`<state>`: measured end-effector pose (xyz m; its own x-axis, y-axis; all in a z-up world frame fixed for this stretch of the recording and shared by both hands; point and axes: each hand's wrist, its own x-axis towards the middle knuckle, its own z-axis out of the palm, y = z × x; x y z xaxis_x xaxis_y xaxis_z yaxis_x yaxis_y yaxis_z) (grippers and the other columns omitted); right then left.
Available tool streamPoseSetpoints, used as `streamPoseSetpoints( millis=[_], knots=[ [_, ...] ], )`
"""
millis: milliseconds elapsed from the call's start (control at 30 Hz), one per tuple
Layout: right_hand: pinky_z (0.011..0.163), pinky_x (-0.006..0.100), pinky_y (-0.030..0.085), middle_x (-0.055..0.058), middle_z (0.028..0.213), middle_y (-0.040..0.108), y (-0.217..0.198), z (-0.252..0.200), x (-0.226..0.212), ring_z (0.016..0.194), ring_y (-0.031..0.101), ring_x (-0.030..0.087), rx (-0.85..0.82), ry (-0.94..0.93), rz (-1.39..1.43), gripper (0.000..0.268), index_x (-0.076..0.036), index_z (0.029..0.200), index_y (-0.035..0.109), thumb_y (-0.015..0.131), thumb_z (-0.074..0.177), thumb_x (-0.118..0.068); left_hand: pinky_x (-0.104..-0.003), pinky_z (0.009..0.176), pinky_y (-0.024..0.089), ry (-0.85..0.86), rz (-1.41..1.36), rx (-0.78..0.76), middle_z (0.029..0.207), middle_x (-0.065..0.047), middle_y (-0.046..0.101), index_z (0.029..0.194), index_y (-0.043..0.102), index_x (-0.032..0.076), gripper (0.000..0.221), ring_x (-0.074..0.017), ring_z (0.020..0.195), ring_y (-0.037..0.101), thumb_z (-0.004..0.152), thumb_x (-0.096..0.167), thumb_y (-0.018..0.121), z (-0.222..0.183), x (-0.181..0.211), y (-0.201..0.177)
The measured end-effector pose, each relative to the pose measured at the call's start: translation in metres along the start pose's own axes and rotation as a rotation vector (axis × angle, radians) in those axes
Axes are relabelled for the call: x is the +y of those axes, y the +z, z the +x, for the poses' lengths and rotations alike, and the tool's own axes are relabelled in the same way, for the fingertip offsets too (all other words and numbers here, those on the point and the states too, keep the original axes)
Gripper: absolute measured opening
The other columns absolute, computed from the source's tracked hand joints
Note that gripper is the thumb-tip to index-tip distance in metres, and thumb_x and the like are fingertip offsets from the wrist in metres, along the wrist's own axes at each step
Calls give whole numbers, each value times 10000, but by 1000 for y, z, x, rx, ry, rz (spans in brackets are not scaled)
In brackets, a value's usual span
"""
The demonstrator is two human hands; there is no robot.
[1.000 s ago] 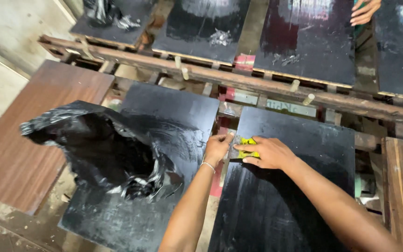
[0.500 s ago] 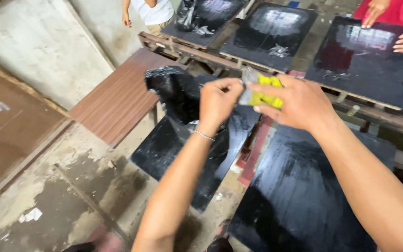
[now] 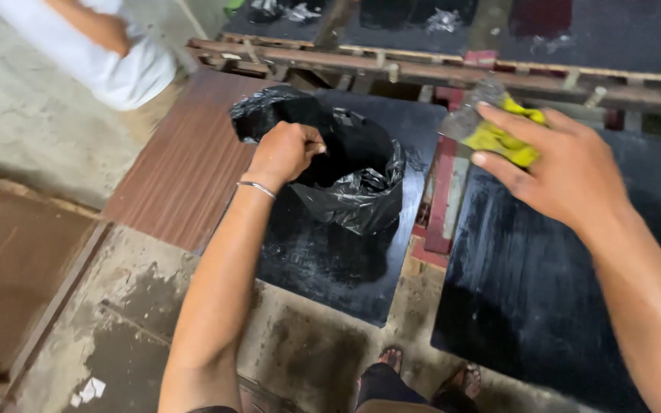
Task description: Scraping residue from boards using a hand scraper on a production floor
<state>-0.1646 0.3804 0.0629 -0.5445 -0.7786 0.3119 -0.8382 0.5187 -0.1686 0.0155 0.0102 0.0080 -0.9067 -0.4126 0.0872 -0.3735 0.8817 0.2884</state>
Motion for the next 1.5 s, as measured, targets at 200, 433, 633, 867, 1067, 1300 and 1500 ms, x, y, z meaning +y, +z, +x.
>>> streamPoseSetpoints(
  millis=[200, 433, 633, 867, 1067, 1300, 1500],
  knots=[
    [694, 392, 569, 95, 995, 716, -9, -89, 21, 782, 689, 272, 0, 152, -85, 700, -395, 1583, 602, 703, 904, -533, -430, 982, 350, 159, 224, -60, 770, 46, 762, 749, 750, 273, 178, -255, 800, 703, 920, 320, 744, 17, -21, 9],
    [958, 332, 527, 103, 1181, 742, 10, -183, 35, 1063, 706, 228, 56, 356, 146, 664, -282, 1505, 670, 797, 857, -351, -538, 923, 265, 266, 463, -97, 936, 83, 755, 942, 794, 430, 286, -223, 1016, 684, 868, 258, 579, 18, -16, 10],
    [908, 362, 508, 66, 1158, 716, 50, -272, 55, 998, 716, 275, -391, 528, 177, 660, -409, 1469, 587, 735, 828, -461, -619, 1056, 195, 377, 356, -38, 1167, 45, 781, 1347, 729, 328, 547, -309, 1143, 678, 825, 221, 608, 11, -36, 21],
    [814, 476, 640, -46, 1189, 660, 79, -292, 21, 1071, 742, 273, -1154, 626, -184, 551, -623, 1445, 440, 522, 906, -699, -587, 1224, 85, 414, 235, 39, 1336, -131, 768, 1380, 779, 255, 512, -334, 1300, 679, 893, 188, 639, -7, -47, 14],
    [641, 514, 583, 101, 1171, 631, 150, -270, -21, 815, 729, 400, -721, 642, 144, 527, -515, 1441, 518, 545, 926, -623, -430, 1130, 471, 462, -42, 167, 1111, -134, 720, 1073, 744, 30, 285, -328, 1163, 656, 1279, 113, 922, 12, -115, 68],
    [661, 375, 569, -35, 1157, 721, 68, -344, 95, 812, 700, 181, -668, 600, 132, 565, -419, 1416, 601, 674, 871, -546, -404, 1000, 436, 53, -471, -76, 1243, -157, 546, 1407, 480, 43, 218, -265, 1096, 540, 1263, 190, 554, 29, -294, 202],
    [678, 416, 622, 85, 1162, 722, 60, -310, 96, 824, 765, 281, -1097, 721, -174, 557, -591, 1486, 420, 433, 938, -692, -459, 1227, 363, 276, -356, 59, 1439, -284, 530, 1376, 541, -95, 133, -405, 1337, 513, 1262, -48, 494, 3, -196, 127]
  ],
)
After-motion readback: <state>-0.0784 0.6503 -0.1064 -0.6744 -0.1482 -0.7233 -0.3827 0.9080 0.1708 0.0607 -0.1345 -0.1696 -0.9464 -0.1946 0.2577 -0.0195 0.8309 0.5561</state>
